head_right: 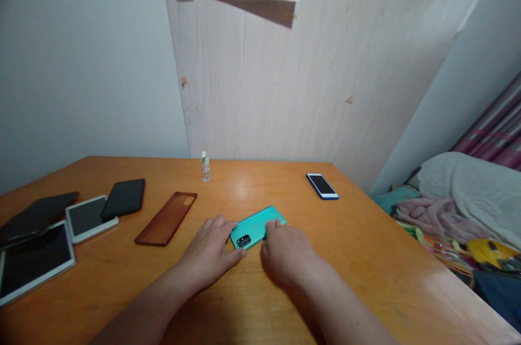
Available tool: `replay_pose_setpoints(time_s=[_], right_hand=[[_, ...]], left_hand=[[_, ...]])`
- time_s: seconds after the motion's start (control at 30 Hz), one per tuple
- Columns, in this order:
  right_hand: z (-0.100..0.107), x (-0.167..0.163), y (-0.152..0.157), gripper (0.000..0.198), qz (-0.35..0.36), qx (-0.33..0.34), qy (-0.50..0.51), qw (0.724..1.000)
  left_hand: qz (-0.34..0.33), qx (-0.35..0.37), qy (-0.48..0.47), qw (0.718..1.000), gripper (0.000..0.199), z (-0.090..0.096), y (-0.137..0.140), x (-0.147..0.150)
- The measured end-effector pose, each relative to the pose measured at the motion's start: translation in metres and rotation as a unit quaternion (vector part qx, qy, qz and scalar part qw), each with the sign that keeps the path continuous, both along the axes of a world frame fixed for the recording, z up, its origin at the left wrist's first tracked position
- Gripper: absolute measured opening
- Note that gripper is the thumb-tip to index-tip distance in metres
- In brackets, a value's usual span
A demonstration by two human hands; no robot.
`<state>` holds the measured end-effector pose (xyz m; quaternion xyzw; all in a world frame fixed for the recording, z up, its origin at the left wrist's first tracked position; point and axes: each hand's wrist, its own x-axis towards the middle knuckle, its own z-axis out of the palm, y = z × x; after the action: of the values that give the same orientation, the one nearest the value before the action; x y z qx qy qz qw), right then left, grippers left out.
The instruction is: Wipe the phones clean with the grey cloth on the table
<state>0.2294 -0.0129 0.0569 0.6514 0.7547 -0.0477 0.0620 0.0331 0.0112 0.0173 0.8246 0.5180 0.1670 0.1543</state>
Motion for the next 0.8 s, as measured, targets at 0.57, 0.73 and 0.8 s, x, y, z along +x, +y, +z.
replay_pose_setpoints(time_s=[0.57,0.73,0.8], right_hand=[[-0.007,-0.003,-0.001,0.025,0.098,0.028,0.029,0.994],[-0.005,0.026,0.027,0.019,0.014,0.055,0.094,0.994],[-0.006,0.036,0.038,0.020,-0.011,0.077,0.123,0.989]], left_hand=[[-0.001,0.003,0.001,1.000,0.031,0.001,-0.001,0.000],[-0.022,0.000,0.008,1.000,0.033,0.003,0.002,-0.003],[-0.034,0.002,0.005,0.999,0.032,0.005,0.004,-0.005]])
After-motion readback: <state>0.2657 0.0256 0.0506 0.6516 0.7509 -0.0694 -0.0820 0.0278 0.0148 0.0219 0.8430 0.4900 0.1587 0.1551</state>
